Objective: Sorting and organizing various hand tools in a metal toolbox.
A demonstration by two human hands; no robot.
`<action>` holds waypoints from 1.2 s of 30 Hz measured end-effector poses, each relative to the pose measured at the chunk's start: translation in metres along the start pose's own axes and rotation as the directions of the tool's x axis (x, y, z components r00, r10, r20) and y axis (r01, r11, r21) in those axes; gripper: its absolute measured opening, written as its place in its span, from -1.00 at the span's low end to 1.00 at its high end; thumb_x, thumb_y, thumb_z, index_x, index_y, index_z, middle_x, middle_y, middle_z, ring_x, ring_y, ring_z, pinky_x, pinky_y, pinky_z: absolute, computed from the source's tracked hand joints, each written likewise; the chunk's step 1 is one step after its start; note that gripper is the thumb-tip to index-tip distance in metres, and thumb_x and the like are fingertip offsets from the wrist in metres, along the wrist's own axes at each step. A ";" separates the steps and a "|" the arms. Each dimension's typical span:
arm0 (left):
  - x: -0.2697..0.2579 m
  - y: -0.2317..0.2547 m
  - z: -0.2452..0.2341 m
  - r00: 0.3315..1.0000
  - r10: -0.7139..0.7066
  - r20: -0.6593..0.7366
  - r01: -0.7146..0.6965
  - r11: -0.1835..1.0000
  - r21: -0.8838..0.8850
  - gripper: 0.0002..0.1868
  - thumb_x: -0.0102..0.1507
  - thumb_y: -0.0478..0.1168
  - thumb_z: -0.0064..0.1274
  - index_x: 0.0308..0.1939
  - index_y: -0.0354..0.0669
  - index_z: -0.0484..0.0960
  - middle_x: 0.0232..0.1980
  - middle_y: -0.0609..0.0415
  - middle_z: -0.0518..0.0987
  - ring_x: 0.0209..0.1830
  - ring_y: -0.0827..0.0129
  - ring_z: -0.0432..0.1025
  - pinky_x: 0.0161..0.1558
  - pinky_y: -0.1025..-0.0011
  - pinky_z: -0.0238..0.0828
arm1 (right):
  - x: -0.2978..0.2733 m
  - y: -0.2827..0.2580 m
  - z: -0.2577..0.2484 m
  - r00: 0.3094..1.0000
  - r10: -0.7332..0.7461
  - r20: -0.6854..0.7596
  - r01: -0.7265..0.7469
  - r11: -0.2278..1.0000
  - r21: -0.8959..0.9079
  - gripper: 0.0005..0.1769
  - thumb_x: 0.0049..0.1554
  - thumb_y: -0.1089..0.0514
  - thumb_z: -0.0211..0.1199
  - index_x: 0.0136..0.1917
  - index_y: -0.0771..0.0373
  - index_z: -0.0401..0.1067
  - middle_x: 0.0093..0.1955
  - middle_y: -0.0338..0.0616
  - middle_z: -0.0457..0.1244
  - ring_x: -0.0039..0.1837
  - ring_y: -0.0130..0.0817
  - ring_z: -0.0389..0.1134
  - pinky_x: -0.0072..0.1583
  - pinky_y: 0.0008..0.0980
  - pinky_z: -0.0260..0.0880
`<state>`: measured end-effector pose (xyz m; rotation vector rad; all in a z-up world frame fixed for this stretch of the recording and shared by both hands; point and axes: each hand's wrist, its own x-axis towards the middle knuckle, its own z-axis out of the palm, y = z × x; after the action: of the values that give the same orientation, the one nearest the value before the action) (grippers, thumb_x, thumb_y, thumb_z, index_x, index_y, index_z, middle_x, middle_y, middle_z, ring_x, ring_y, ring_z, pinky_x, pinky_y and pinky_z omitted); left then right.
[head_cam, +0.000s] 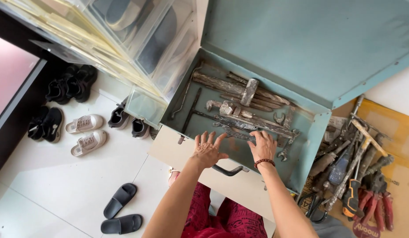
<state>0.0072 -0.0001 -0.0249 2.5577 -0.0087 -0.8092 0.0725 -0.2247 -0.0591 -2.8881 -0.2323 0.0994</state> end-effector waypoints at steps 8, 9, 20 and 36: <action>0.002 0.001 0.000 1.000 -0.013 0.024 0.013 1.000 -0.023 -0.05 0.26 0.41 -0.06 0.61 0.39 -0.14 0.65 -0.12 -0.04 0.66 -0.17 -0.27 0.51 -0.18 -0.44 | -0.002 -0.020 0.003 0.996 -0.003 0.091 0.014 0.994 -0.111 -0.56 -0.02 0.09 0.49 0.14 0.04 0.50 0.13 -0.20 0.29 0.28 -0.15 0.27 0.25 -0.08 0.20; 0.003 0.002 0.001 1.000 -0.012 0.026 0.013 1.000 -0.023 -0.04 0.26 0.41 -0.06 0.62 0.39 -0.14 0.65 -0.12 -0.04 0.66 -0.16 -0.27 0.51 -0.18 -0.44 | -0.003 -0.022 0.004 0.997 0.011 0.082 0.000 0.991 -0.130 -0.56 -0.01 0.10 0.48 0.14 0.05 0.49 0.12 -0.17 0.29 0.27 -0.16 0.27 0.25 -0.07 0.20; 0.000 0.000 0.001 1.000 0.006 0.009 -0.005 0.999 -0.039 -0.05 0.25 0.39 -0.03 0.61 0.39 -0.10 0.64 -0.14 -0.02 0.65 -0.17 -0.26 0.51 -0.19 -0.45 | -0.002 -0.018 0.020 0.985 -0.164 0.056 0.171 0.976 -0.136 -0.68 0.00 0.16 0.42 0.05 0.17 0.49 0.01 -0.16 0.33 0.15 -0.13 0.36 0.17 -0.08 0.25; 0.006 -0.006 0.012 0.994 0.068 -0.089 -0.060 0.995 0.081 0.00 0.24 0.37 0.00 0.61 0.24 -0.12 0.60 -0.09 0.05 0.59 -0.10 -0.12 0.45 -0.17 -0.32 | -0.005 0.005 0.034 0.996 -0.077 0.042 0.067 0.978 0.199 -0.80 0.07 0.23 0.37 -0.04 0.16 0.42 -0.02 -0.04 0.38 0.06 0.04 0.41 0.04 -0.01 0.41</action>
<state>0.0051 -0.0005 -0.0393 2.6513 -0.0948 -0.6788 0.0653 -0.2227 -0.0931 -2.6790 -0.3169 0.1706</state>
